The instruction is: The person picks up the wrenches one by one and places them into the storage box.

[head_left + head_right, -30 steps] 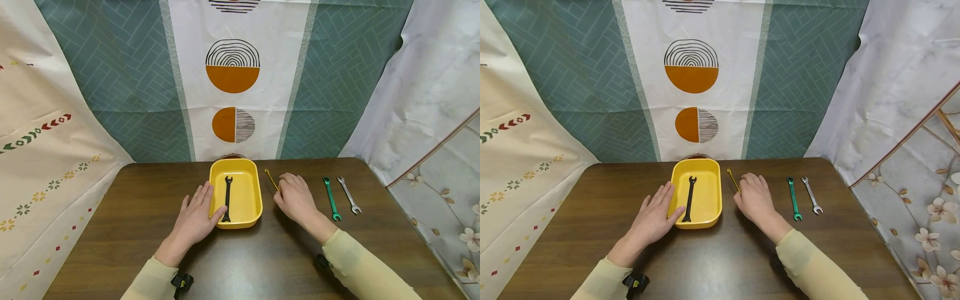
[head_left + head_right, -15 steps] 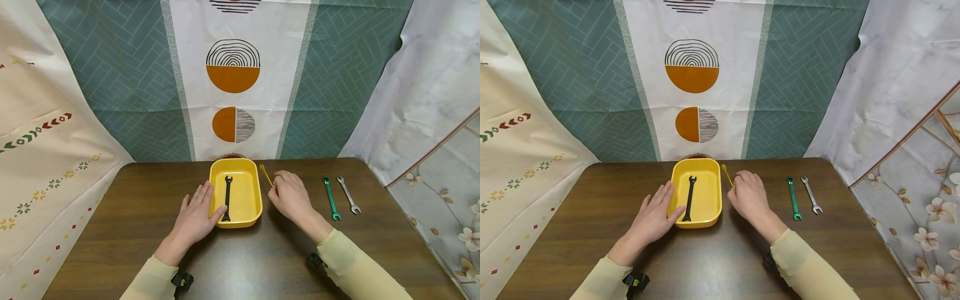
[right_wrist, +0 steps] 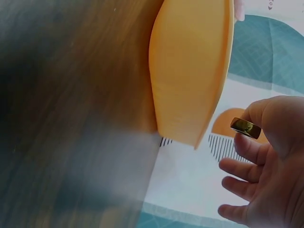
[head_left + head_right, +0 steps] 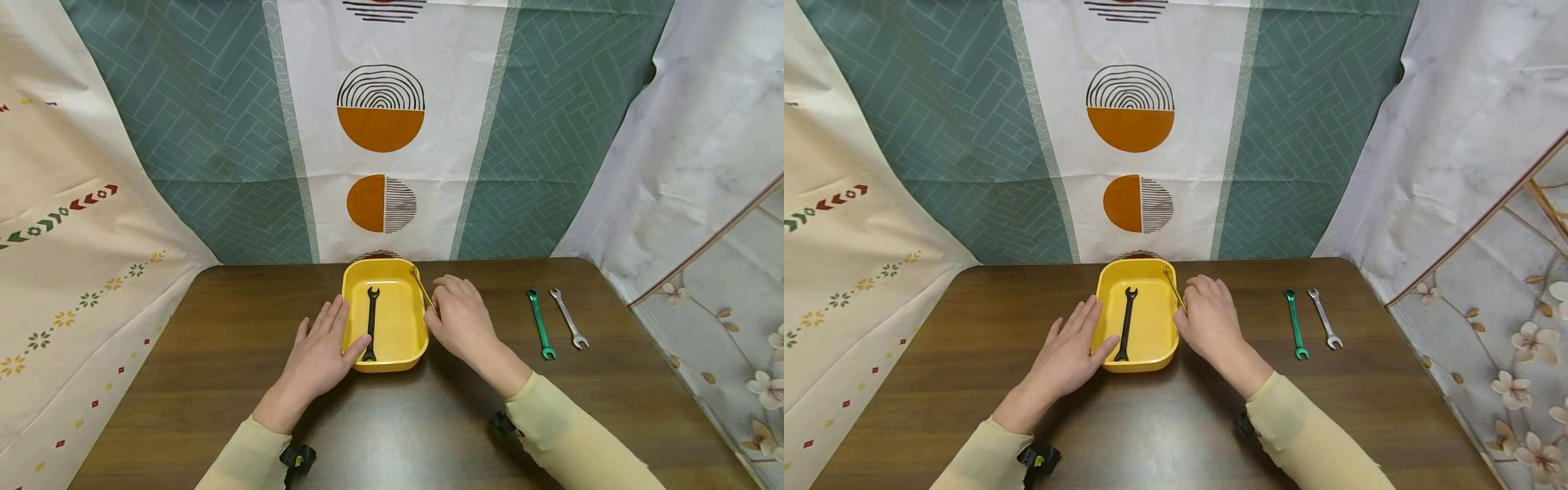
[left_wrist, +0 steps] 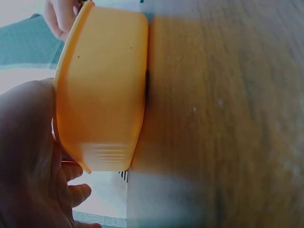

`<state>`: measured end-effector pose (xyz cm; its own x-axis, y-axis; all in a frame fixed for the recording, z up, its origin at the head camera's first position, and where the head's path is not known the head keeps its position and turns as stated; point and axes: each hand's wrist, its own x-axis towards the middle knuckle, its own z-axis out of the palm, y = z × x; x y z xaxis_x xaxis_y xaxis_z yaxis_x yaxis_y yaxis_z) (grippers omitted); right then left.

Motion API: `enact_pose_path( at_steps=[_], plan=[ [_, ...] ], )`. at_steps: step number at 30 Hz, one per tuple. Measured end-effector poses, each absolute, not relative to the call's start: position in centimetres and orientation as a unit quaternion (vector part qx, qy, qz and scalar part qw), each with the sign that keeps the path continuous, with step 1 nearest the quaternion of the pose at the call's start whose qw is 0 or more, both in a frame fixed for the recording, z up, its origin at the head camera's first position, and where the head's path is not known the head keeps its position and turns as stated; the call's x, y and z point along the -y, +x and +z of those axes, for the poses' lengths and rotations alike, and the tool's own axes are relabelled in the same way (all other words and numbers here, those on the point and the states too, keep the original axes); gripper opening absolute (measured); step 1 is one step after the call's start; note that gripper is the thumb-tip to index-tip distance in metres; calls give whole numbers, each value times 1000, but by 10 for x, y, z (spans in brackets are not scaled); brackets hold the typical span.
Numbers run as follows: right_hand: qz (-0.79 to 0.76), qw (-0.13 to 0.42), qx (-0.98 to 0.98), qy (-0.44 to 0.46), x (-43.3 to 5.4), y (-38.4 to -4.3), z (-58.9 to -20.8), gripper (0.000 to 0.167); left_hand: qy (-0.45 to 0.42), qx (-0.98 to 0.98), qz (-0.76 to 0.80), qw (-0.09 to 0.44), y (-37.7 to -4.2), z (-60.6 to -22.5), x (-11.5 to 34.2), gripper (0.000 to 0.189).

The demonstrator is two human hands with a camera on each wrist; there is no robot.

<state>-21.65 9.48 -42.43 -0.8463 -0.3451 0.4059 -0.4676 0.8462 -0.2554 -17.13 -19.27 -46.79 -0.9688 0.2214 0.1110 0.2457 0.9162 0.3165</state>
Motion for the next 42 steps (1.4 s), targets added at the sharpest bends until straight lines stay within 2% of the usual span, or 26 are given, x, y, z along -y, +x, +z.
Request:
enact_pose_path(
  at_steps=[32,42],
  plan=[
    [149,162,950,223,-45,-220,-430,27,-122,979,-160,45,-171,-468,192,94],
    [126,124,962,210,-34,-223,-439,20,-121,979,-161,44,-171,-467,191,93]
  ],
)
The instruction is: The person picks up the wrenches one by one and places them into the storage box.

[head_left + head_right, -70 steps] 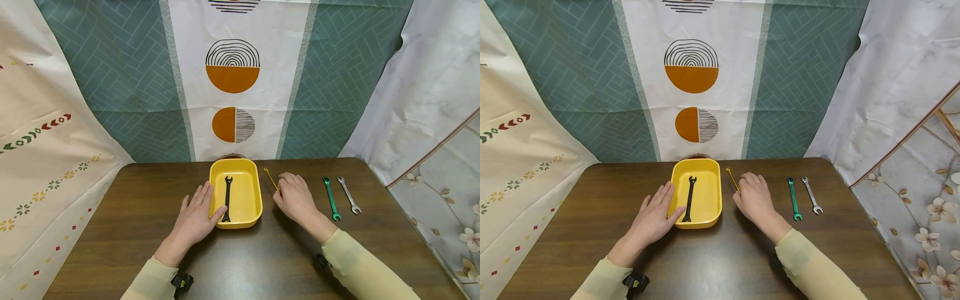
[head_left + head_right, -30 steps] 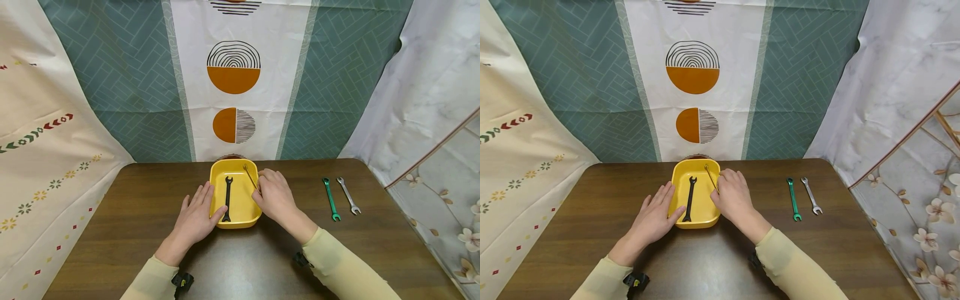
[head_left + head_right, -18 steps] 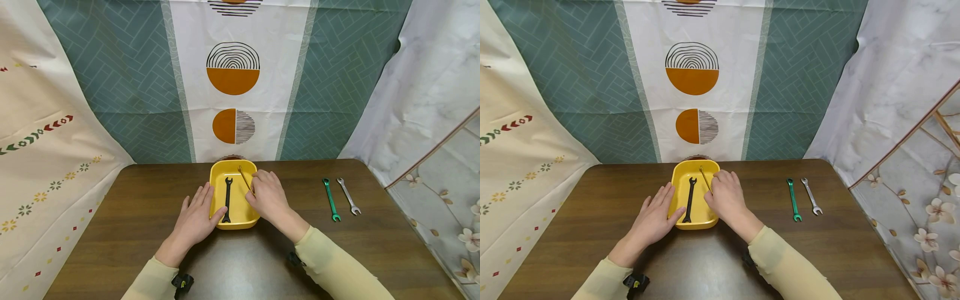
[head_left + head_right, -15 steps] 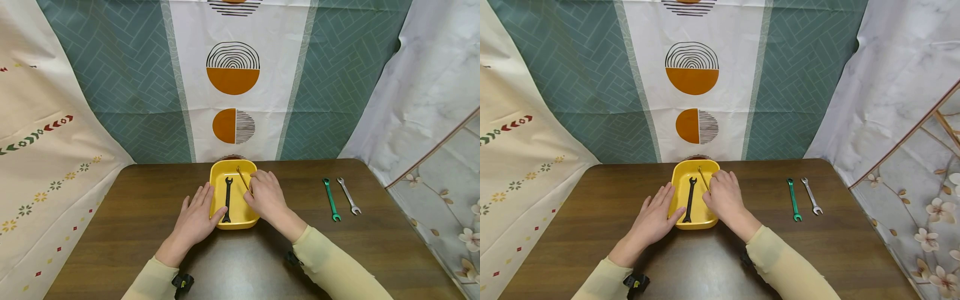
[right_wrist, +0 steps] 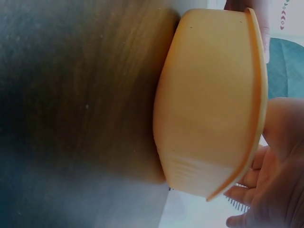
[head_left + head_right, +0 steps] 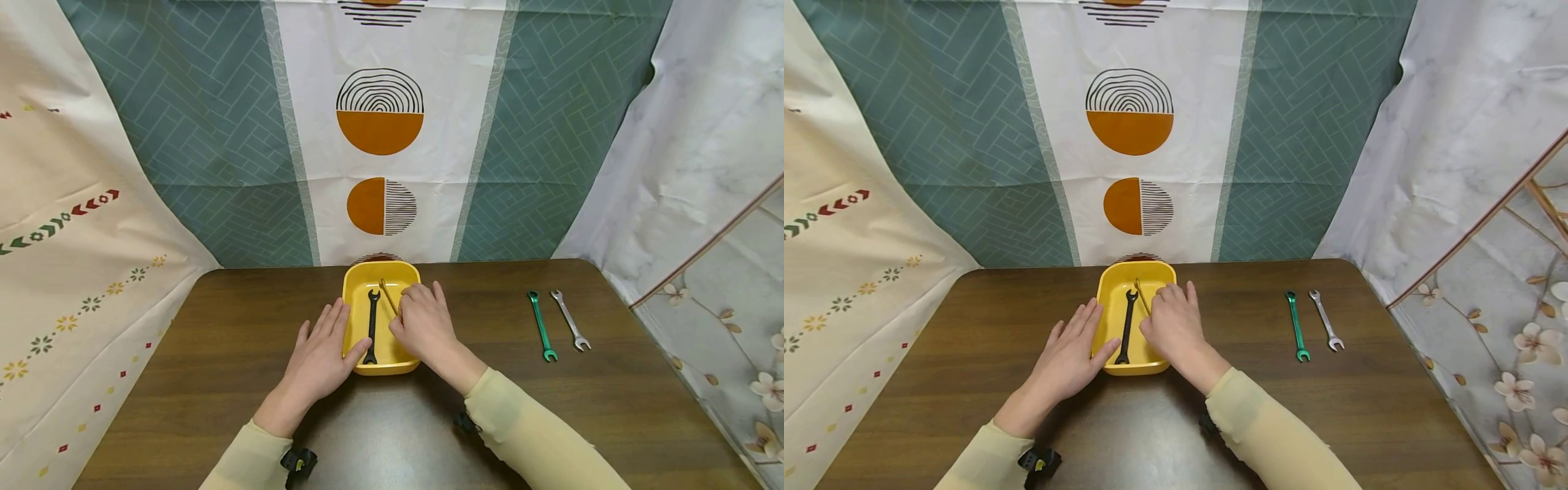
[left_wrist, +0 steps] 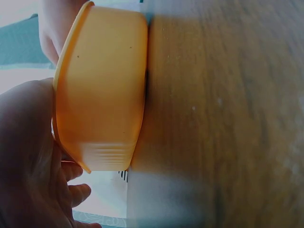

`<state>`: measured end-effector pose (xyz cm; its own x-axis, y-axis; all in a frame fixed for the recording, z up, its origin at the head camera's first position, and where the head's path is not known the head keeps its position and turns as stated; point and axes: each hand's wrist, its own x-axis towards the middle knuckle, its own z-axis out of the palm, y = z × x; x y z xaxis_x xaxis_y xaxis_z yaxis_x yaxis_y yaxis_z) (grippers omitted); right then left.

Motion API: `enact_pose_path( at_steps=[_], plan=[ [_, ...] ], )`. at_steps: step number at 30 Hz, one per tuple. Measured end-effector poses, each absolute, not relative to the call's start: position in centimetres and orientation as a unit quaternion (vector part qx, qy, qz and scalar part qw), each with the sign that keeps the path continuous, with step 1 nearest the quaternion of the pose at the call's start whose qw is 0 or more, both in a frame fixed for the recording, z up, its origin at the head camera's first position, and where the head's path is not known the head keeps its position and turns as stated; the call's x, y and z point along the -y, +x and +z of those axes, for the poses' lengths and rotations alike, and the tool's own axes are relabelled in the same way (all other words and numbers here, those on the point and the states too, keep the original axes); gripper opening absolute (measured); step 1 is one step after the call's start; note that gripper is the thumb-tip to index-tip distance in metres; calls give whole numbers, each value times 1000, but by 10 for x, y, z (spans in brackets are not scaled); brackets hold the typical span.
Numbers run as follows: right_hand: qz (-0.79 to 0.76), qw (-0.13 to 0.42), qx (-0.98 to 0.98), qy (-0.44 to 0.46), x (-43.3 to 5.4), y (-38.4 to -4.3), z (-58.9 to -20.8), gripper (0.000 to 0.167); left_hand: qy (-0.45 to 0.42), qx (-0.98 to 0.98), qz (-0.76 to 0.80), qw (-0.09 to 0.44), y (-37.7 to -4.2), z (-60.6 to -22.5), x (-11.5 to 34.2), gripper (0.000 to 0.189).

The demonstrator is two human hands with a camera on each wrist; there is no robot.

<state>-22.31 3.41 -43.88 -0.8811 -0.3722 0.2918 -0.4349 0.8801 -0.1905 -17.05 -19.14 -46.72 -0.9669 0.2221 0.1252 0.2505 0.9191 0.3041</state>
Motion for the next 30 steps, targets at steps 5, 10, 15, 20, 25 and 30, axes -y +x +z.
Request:
enact_pose_path(
  at_steps=[5,10,15,20,25,30],
  plan=[
    [116,103,967,204,-31,-224,-444,16,-120,979,-161,43,-170,-468,192,94],
    [112,98,968,203,-28,-226,-449,17,-119,979,-161,43,-170,-469,192,95],
    [110,96,968,202,-26,-226,-452,20,-120,979,-161,42,-170,-469,191,94],
    [103,90,970,199,-23,-225,-453,29,-118,979,-162,39,-170,-467,191,95],
    [83,80,974,194,-21,-225,-455,34,-116,979,-161,38,-170,-467,191,95],
    [61,63,977,192,-20,-226,-455,39,-116,979,-162,42,-170,-467,191,96]
  ],
)
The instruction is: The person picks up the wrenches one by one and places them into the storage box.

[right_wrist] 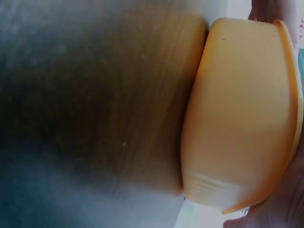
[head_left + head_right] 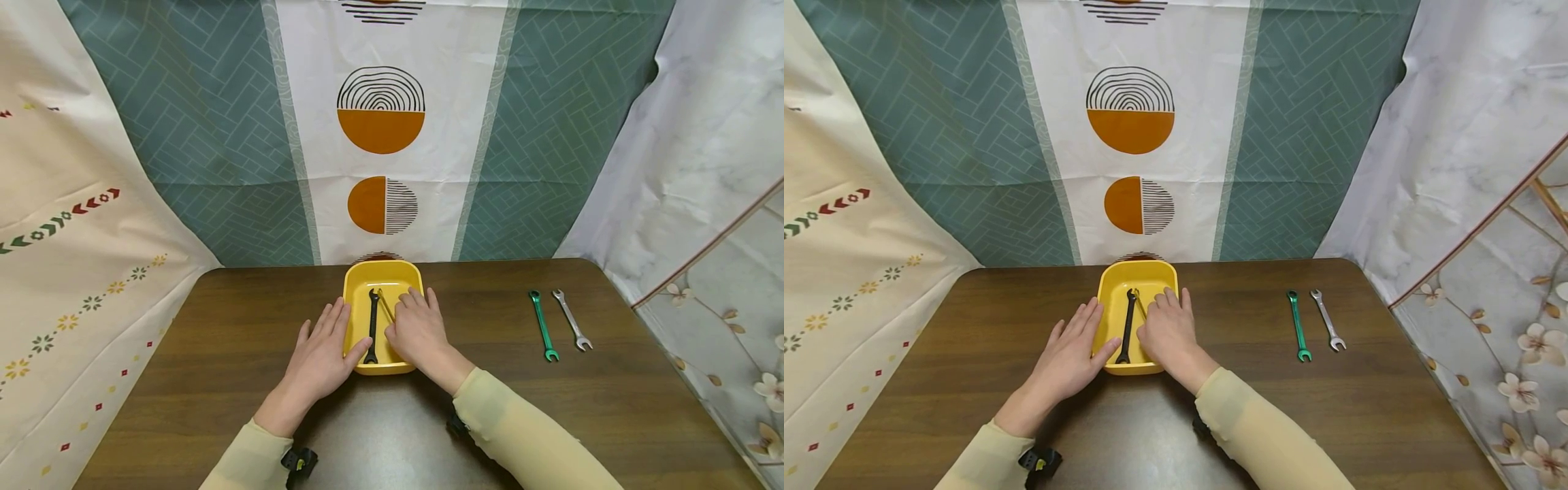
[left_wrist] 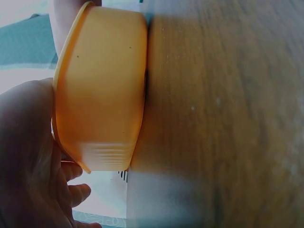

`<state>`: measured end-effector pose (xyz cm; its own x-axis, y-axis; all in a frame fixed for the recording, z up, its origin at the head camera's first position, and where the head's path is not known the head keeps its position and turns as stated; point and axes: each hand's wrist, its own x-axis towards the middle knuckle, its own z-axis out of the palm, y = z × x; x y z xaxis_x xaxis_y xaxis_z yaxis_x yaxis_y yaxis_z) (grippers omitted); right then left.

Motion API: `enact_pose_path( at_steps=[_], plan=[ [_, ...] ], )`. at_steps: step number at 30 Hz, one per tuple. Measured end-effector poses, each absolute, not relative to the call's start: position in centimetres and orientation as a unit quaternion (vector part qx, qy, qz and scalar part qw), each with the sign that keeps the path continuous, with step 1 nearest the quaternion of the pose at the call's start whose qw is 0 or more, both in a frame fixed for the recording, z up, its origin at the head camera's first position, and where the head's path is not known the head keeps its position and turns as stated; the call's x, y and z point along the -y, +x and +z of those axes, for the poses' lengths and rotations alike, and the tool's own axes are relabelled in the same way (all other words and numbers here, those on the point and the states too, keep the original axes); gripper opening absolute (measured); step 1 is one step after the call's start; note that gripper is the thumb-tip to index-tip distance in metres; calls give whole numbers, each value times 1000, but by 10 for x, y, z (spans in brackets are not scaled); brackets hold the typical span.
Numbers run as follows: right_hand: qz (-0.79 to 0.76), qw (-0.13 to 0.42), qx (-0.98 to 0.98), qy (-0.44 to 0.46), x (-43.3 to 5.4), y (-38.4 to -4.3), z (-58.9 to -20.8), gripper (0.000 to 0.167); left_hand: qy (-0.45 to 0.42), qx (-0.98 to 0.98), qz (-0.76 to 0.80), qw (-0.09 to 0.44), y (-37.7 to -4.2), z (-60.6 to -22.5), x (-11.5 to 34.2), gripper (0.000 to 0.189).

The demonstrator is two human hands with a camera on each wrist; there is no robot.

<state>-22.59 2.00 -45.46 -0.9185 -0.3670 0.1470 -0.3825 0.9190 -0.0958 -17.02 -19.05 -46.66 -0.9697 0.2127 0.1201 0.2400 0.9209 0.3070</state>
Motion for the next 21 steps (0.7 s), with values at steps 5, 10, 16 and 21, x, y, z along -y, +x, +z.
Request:
enact_pose_path(
  at_steps=[5,10,16,21],
  plan=[
    [31,52,981,185,-19,-226,-455,42,-114,979,-162,39,-170,-467,191,96],
    [15,40,983,178,-18,-226,-454,43,-113,979,-163,39,-171,-467,191,96],
    [8,35,984,177,-17,-227,-456,39,-112,979,-164,34,-171,-467,191,97],
    [10,34,983,180,-17,-227,-455,37,-110,979,-167,32,-172,-467,191,97]
  ],
)
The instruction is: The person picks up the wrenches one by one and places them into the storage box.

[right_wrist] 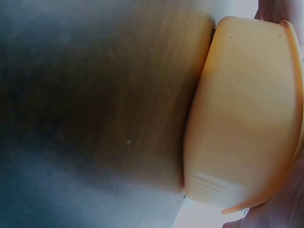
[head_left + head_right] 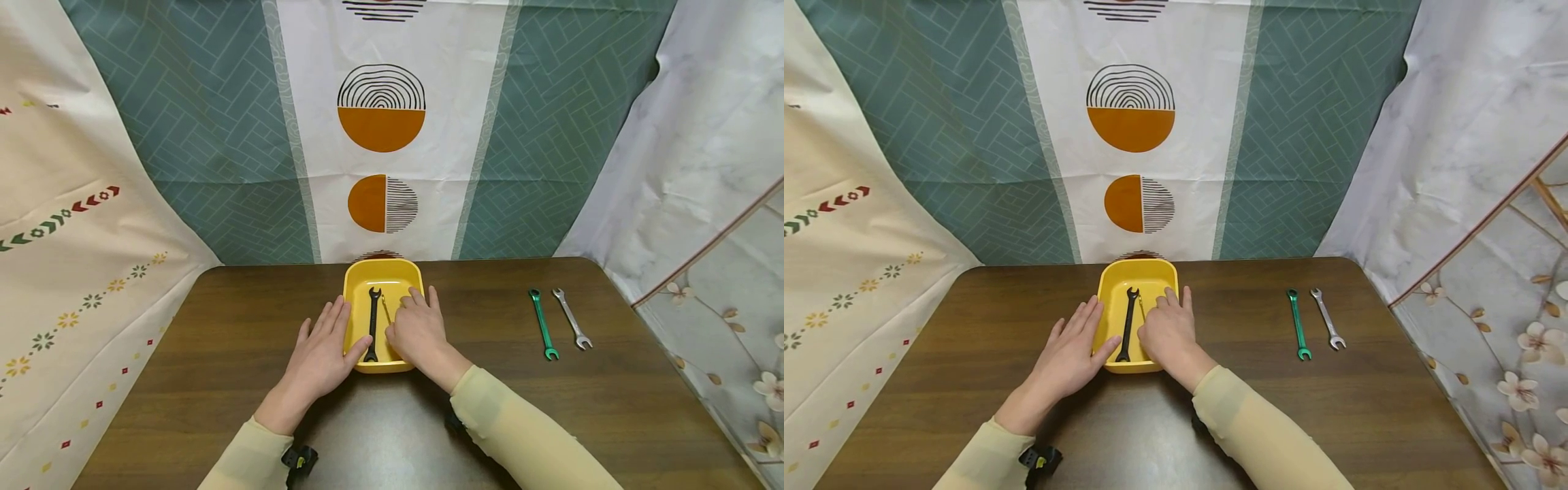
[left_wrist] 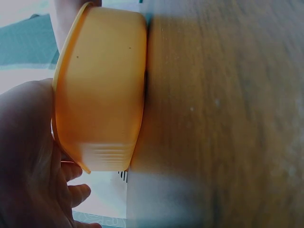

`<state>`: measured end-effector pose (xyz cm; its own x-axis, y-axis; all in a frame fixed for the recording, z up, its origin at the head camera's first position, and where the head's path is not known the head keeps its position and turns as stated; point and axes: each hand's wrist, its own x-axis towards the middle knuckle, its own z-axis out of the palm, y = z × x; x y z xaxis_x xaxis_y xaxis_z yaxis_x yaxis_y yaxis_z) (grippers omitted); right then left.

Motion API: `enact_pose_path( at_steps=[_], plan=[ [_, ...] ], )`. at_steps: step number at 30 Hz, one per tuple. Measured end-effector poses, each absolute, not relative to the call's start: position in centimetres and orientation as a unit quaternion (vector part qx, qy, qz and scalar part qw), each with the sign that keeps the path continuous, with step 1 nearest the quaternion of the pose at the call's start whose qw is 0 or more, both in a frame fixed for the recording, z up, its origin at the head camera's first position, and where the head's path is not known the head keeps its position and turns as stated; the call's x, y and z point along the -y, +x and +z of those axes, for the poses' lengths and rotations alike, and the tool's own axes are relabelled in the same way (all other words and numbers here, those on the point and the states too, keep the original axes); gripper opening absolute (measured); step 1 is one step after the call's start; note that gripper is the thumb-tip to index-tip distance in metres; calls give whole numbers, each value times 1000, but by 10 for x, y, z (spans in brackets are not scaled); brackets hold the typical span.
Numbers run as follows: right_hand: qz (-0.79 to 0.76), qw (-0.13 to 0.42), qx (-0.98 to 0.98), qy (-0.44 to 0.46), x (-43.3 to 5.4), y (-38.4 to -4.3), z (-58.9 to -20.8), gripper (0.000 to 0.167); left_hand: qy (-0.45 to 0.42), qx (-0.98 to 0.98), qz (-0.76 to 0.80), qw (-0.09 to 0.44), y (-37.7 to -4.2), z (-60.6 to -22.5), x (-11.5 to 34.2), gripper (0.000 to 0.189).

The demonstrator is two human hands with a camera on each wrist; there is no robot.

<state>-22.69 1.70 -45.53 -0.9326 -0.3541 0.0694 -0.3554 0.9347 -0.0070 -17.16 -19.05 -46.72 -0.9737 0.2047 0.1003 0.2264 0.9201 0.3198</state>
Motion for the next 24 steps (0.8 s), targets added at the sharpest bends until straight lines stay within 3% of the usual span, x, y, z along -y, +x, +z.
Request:
enact_pose_path(
  at_steps=[24],
  plan=[
    [49,74,978,191,-19,-225,-459,42,-114,980,-160,34,-170,-467,190,95]
  ],
)
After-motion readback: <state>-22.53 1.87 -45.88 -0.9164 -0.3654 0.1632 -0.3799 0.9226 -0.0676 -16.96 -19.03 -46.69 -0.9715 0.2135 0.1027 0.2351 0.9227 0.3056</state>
